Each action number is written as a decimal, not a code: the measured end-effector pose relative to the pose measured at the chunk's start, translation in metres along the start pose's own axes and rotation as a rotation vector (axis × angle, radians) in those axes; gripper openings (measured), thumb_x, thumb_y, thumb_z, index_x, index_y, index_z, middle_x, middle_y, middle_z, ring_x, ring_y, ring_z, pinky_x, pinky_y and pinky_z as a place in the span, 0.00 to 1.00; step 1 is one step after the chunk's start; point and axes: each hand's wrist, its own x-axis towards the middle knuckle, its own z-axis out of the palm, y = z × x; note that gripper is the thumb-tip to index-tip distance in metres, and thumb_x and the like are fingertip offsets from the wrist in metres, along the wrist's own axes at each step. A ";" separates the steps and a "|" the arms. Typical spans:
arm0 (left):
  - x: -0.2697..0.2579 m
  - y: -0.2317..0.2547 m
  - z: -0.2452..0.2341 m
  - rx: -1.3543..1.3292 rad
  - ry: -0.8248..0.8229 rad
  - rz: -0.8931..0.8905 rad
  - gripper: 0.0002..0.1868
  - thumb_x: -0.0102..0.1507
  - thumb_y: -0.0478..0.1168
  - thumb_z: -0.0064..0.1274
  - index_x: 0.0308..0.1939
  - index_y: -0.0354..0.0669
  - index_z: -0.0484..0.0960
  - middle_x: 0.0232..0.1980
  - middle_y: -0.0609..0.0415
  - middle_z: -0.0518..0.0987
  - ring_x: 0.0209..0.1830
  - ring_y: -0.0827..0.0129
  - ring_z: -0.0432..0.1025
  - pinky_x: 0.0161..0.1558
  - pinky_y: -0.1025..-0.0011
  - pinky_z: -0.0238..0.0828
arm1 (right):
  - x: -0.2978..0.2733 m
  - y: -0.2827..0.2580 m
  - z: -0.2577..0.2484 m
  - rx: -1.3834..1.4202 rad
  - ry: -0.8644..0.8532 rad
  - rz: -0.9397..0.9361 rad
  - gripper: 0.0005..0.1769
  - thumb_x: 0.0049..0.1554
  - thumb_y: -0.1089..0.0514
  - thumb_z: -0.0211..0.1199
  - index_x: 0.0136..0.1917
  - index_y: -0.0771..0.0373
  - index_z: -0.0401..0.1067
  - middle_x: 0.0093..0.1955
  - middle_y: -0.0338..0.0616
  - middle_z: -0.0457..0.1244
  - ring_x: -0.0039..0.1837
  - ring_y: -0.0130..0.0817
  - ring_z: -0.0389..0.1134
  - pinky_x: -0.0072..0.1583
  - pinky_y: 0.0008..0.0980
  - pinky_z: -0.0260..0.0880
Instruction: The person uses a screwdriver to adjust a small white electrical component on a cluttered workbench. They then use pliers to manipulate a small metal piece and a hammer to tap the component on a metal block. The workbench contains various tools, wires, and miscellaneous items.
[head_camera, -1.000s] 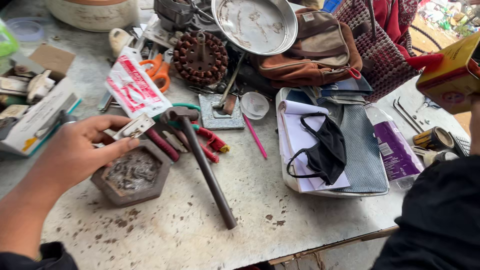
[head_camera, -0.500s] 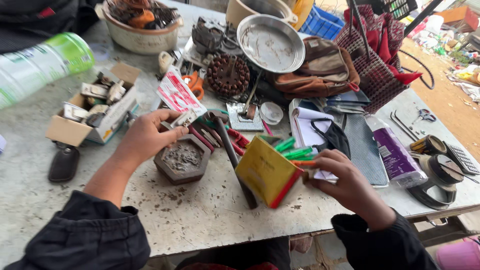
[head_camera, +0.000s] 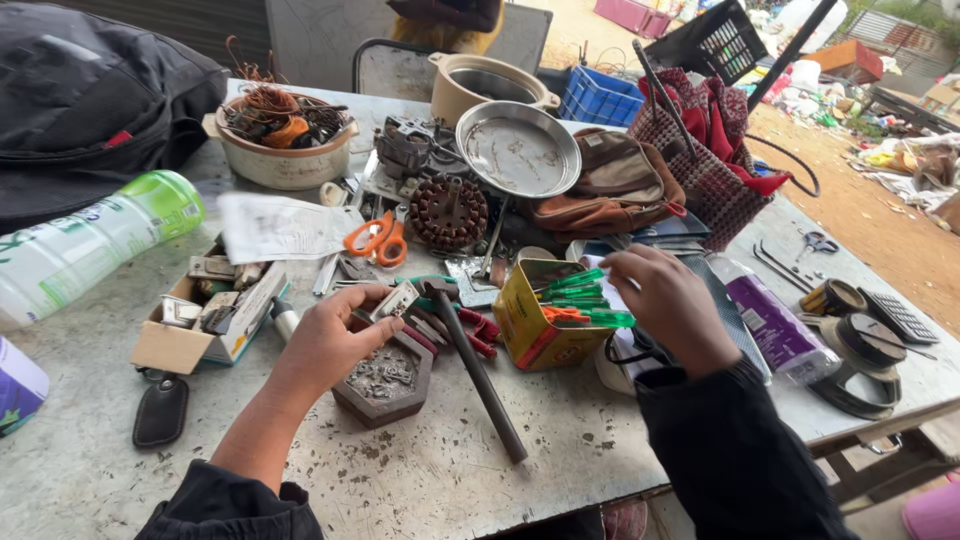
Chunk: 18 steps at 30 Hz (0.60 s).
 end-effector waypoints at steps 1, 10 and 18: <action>0.000 0.000 0.001 -0.031 -0.011 0.011 0.25 0.58 0.43 0.64 0.60 0.44 0.81 0.39 0.58 0.86 0.31 0.79 0.76 0.33 0.77 0.74 | 0.004 -0.003 0.005 -0.050 -0.077 0.053 0.13 0.59 0.52 0.63 0.55 0.57 0.78 0.50 0.45 0.69 0.58 0.44 0.70 0.59 0.42 0.69; 0.006 -0.009 0.001 -0.394 -0.090 -0.016 0.29 0.64 0.40 0.54 0.70 0.45 0.71 0.42 0.58 0.78 0.35 0.78 0.74 0.34 0.76 0.77 | 0.016 0.000 0.051 -0.067 -0.209 0.246 0.17 0.53 0.49 0.69 0.53 0.58 0.76 0.54 0.47 0.66 0.60 0.47 0.67 0.61 0.43 0.67; 0.004 -0.007 -0.006 -0.807 -0.062 -0.079 0.24 0.68 0.38 0.44 0.69 0.39 0.72 0.47 0.55 0.76 0.44 0.72 0.75 0.43 0.72 0.77 | 0.015 0.006 0.066 0.159 0.036 0.220 0.22 0.54 0.56 0.67 0.61 0.61 0.74 0.54 0.50 0.64 0.57 0.50 0.67 0.57 0.46 0.65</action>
